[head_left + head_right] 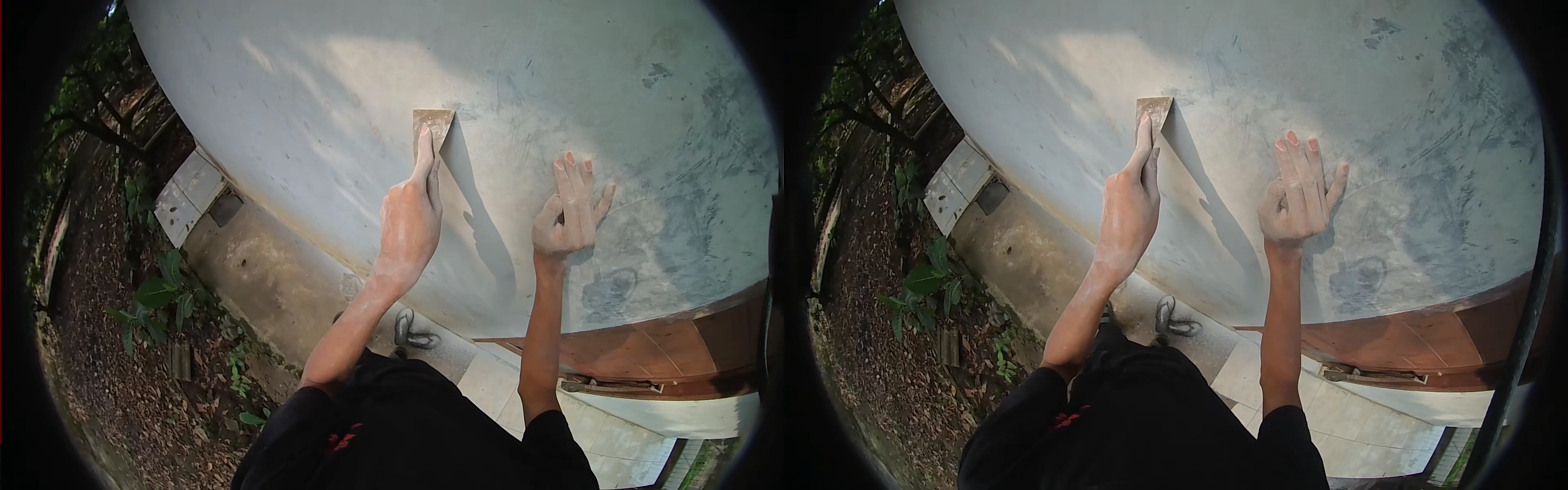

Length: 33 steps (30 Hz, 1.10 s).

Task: The person scrapes a wall using a putty knife.

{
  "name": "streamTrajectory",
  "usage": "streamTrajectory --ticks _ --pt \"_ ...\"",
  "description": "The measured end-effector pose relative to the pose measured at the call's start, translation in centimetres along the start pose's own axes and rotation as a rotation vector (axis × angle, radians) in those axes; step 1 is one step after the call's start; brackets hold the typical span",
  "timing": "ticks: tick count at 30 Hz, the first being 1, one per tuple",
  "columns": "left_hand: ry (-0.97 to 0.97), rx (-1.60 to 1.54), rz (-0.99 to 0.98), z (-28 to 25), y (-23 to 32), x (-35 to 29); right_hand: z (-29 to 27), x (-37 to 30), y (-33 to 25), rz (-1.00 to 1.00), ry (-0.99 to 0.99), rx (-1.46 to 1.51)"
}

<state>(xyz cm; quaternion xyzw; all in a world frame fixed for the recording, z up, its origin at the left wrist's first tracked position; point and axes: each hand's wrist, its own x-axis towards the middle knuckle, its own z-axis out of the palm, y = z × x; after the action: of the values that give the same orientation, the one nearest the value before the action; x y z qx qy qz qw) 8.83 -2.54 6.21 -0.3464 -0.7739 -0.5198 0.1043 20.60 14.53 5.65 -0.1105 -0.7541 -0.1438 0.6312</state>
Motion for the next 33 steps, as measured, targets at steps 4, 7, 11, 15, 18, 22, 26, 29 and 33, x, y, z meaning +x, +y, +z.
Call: streamTrajectory --ticks 4,7,11,15,18,22,26,29,33 --pt "-0.121 0.003 -0.219 -1.2 1.6 1.2 -0.1 -0.3 0.4 -0.013 0.002 0.007" --pt "-0.114 0.056 -0.175 -1.1 1.3 1.3 0.1 -0.4 0.2 -0.007 0.009 0.013" --pt "-0.04 0.046 -0.081 -1.3 1.0 2.6 0.1 -0.2 0.3 -0.022 -0.004 0.003" --pt "-0.073 0.096 -0.016 -0.9 0.6 1.2 0.0 -0.2 0.5 -0.034 0.013 -0.009" --pt "-0.108 0.084 -0.116 -1.7 1.0 2.2 0.1 -0.6 0.5 -0.009 -0.015 0.005" --pt "-0.073 0.084 -0.135 -1.6 1.7 2.2 -0.1 -0.4 0.6 -0.028 -0.004 -0.005" --pt "-0.037 0.096 -0.079 -1.8 1.1 3.2 0.2 -0.4 0.4 -0.025 -0.018 -0.006" --pt "-0.058 0.114 -0.11 -2.0 1.8 2.4 -0.1 0.0 0.2 -0.017 -0.013 -0.02" --pt "-0.104 0.082 -0.115 -1.9 1.6 2.1 0.3 -0.4 0.3 -0.016 0.013 0.017"
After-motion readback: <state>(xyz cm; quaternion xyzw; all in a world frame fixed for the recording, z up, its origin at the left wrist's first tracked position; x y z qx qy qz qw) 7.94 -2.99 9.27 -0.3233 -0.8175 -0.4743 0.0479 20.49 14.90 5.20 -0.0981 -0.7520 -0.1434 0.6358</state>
